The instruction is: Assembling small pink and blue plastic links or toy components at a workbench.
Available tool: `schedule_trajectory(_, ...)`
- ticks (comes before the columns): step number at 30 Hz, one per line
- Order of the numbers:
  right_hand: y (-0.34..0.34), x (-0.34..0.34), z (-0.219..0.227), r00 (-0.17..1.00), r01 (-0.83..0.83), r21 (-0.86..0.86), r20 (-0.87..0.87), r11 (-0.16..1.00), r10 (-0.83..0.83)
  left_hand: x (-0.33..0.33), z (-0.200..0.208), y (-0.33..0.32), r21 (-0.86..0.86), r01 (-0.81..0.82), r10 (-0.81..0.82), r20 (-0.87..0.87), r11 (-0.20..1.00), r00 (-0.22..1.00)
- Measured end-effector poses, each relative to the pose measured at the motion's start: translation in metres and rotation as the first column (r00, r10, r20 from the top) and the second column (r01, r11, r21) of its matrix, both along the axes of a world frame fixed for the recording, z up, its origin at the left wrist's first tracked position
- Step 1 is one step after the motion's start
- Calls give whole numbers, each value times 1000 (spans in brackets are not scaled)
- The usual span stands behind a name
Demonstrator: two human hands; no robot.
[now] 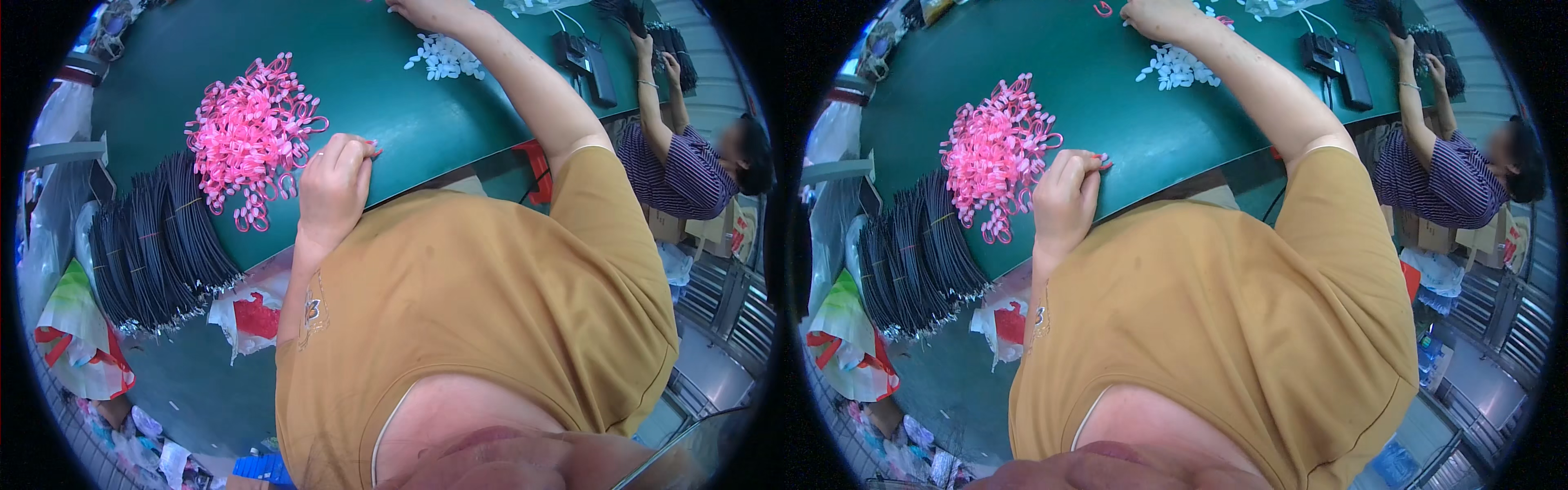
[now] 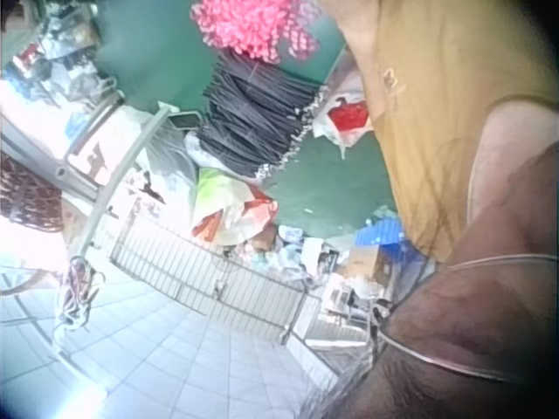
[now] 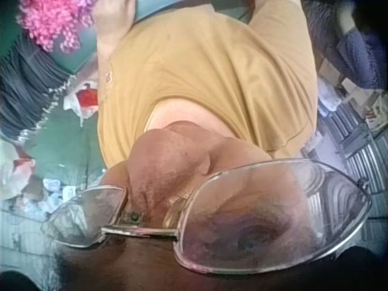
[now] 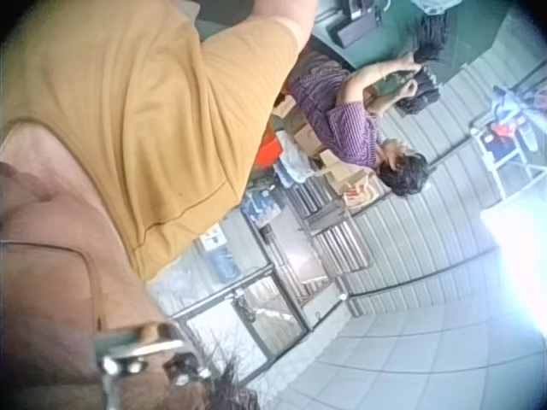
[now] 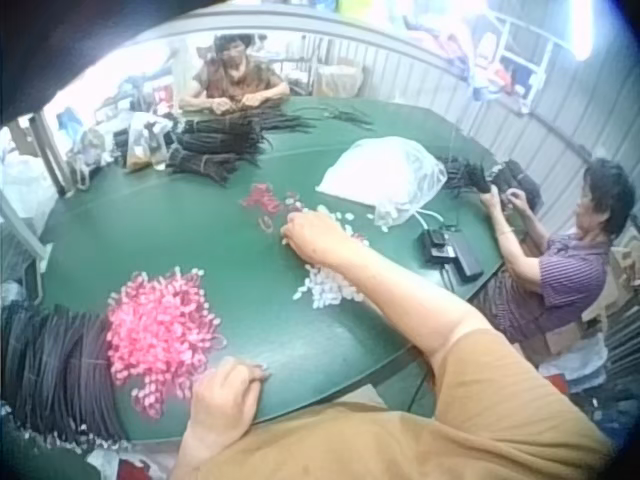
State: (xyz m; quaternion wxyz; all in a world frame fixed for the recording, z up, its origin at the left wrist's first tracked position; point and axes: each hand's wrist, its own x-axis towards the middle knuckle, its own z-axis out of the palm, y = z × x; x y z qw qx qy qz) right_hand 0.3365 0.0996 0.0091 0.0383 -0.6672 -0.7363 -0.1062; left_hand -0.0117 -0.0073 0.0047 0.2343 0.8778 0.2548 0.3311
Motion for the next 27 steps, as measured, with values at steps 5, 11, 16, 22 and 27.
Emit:
schedule_trajectory(5, 3, -7, 42, 1000, -16, -204, 16, 979, 20, 0, -4, 1, 47, 9, -10, 31, 999, 999)
schedule_trajectory(11, 23, 0, 36, 977, -175, -261, -167, 949, 134, 2, -2, 0, 44, -4, 4, 14, 999, 1000)
schedule_trajectory(16, -2, -13, 40, 974, -193, -248, 66, 949, 215, 2, -4, 1, 38, -2, 1, 31, 999, 1000)
schedule_trajectory(22, -99, -76, 34, 446, -456, -195, -894, 869, 33, 0, 1, -1, 3, -29, 29, 9, 1000, 1000)
schedule_trajectory(27, -154, -102, 18, 375, -430, -190, -927, 882, -17, 2, 0, 0, -12, -25, 25, -10, 1000, 1000)
